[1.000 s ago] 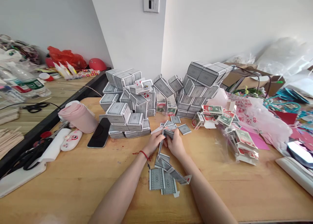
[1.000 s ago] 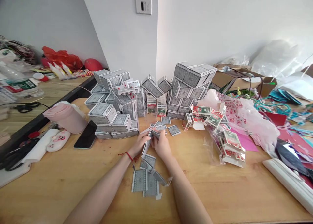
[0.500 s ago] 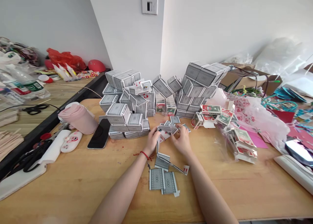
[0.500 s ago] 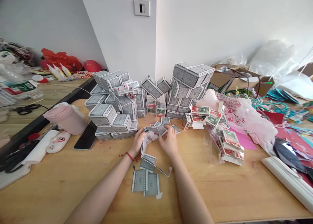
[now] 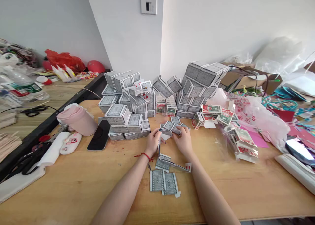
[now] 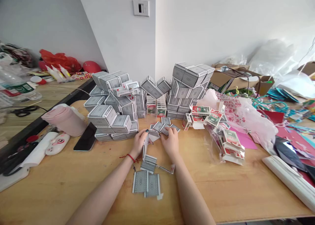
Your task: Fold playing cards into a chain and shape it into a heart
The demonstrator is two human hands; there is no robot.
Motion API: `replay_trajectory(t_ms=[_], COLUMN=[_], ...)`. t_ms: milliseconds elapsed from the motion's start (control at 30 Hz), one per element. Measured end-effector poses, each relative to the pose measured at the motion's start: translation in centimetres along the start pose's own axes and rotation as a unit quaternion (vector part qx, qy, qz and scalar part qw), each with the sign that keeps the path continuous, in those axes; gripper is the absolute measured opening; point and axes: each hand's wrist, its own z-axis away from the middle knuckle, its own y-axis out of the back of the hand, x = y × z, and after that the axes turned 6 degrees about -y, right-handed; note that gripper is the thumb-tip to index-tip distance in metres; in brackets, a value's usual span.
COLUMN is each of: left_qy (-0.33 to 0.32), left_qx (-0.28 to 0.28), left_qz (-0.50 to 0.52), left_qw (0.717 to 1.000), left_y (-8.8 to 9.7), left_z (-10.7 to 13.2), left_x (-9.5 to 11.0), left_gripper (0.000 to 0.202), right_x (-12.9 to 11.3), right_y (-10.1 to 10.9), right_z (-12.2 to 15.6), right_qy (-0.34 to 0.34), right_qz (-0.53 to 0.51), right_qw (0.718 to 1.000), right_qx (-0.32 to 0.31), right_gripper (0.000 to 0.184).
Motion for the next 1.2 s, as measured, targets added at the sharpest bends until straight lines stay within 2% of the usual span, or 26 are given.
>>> replay_trajectory(t_ms=[67, 200, 267, 367, 467, 567, 667, 733, 833, 900, 933, 1000, 1100, 1167, 1200], left_qy=[-0.004, -0.059, -0.085, -0.107, -0.130, -0.159, -0.175, -0.174, -0.168, -0.157, -0.151, -0.143, -0.149, -0.156, -0.158], left_qx=[0.000, 0.047, 0.064, 0.050, 0.040, 0.023, -0.007, -0.012, -0.001, 0.017, 0.026, 0.041, 0.058, 0.075, 0.086], left_qz=[-0.017, -0.067, -0.085, -0.099, -0.105, -0.103, -0.102, -0.114, -0.133, -0.138, -0.139, -0.139, -0.144, -0.155, -0.162], left_qw=[1.000, 0.995, 0.991, 0.988, 0.985, 0.982, 0.979, 0.978, 0.977, 0.978, 0.978, 0.979, 0.977, 0.973, 0.970], left_y=[-0.1, 0.0, 0.1, 0.2, 0.3, 0.3, 0.3, 0.3, 0.4, 0.4, 0.5, 0.5, 0.4, 0.3, 0.2], left_z=[0.1, 0.1, 0.1, 0.1, 0.1, 0.2, 0.3, 0.3, 0.1, 0.0, -0.1, -0.1, -0.1, 0.0, 0.1], left_x=[0.1, 0.5, 0.6, 0.4, 0.3, 0.4, 0.7, 0.7, 0.6, 0.5, 0.5, 0.4, 0.3, 0.2, 0.2], left_gripper=[0.027, 0.025, 0.022, 0.020, 0.025, 0.022, 0.018, 0.012, 0.013, 0.015, 0.015, 0.015, 0.014, 0.014, 0.015], right_x=[0.2, 0.8, 1.1, 1.2, 0.7, -0.5, -1.7, -2.2, -2.4, -2.1, -1.8, -1.0, 0.1, 0.5, 0.5], right_y=[-0.1, -0.1, 0.0, 0.3, 1.0, 1.7, 1.7, 1.7, 2.4, 3.8, 4.8, 6.9, 9.5, 10.3, 10.5], right_z=[0.0, -0.2, -0.4, -0.8, -0.9, -0.6, -0.1, 0.1, -0.1, -0.5, -0.8, -1.2, -1.4, -1.2, -1.0], right_qy=[-0.004, -0.029, -0.042, -0.089, -0.134, -0.123, -0.097, -0.087, -0.091, -0.109, -0.120, -0.119, -0.090, -0.093, -0.099], right_qz=[0.036, 0.067, 0.044, -0.054, -0.214, -0.318, -0.338, -0.334, -0.325, -0.321, -0.320, -0.317, -0.300, -0.279, -0.268], right_qw=[0.999, 0.997, 0.998, 0.995, 0.966, 0.926, 0.908, 0.906, 0.908, 0.902, 0.890, 0.844, 0.751, 0.700, 0.684], right_qx=[0.013, 0.011, 0.007, 0.003, -0.062, -0.163, -0.228, -0.245, -0.249, -0.267, -0.303, -0.415, -0.581, -0.650, -0.672], right_gripper=[0.044, 0.053, 0.053, 0.059, 0.065, 0.062, 0.060, 0.061, 0.062, 0.058, 0.052, 0.050, 0.067, 0.073, 0.071])
